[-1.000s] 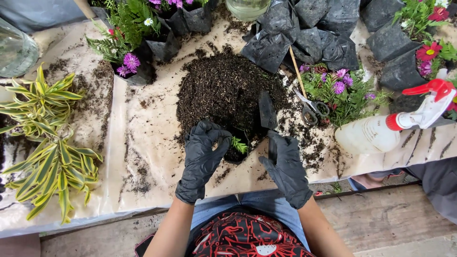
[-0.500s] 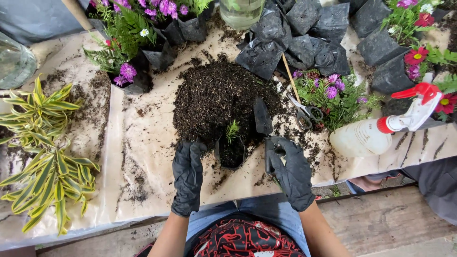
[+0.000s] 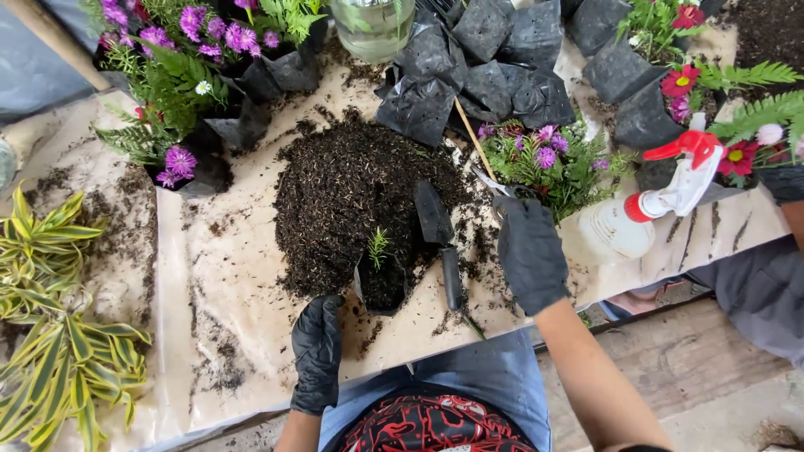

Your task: The person is potting a small flower cutting into a plastic nursery bag filled with soil using a trowel and a wooden stick.

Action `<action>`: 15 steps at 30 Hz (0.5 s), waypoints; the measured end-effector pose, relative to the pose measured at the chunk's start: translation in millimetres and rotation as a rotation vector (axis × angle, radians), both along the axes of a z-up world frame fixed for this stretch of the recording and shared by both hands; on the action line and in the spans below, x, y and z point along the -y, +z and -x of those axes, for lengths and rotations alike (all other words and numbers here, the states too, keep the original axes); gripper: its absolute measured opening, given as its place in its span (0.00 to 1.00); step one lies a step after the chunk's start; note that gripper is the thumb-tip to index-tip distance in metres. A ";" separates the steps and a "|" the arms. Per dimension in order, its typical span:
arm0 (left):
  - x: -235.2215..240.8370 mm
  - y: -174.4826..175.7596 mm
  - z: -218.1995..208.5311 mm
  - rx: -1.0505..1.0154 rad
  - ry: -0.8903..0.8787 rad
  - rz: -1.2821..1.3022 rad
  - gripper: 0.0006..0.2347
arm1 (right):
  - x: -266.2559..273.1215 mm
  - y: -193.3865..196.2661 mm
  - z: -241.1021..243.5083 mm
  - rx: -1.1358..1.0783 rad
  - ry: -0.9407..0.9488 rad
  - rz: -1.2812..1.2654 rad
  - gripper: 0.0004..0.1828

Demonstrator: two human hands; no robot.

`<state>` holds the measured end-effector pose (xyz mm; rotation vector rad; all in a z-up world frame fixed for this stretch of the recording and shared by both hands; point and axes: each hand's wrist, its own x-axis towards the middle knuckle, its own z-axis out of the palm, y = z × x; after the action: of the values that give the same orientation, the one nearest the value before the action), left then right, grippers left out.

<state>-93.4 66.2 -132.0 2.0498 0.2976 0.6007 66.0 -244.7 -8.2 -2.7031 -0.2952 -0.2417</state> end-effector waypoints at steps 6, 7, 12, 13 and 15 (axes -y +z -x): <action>-6.7 -15.4 0.3 0.049 -0.019 0.035 0.13 | 1.5 -51.0 -53.5 0.122 -0.053 0.625 0.27; -7.1 -16.1 0.4 0.019 -0.026 0.014 0.13 | -0.8 -47.1 -54.1 0.103 -0.065 0.701 0.25; -7.6 -12.5 -5.1 -0.052 -0.003 -0.002 0.12 | 24.5 -87.2 -75.9 0.171 -0.002 0.662 0.21; -8.0 -11.8 -5.0 -0.093 0.001 -0.007 0.12 | 24.5 -88.8 -75.9 0.152 -0.030 0.699 0.19; -7.1 -6.9 -4.3 -0.113 0.014 0.001 0.13 | 23.7 -98.4 -80.3 0.235 -0.059 0.847 0.16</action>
<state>-89.1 73.4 -138.9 2.0855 0.3785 0.4939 146.3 -268.4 -106.6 -3.5248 -0.4688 -0.5583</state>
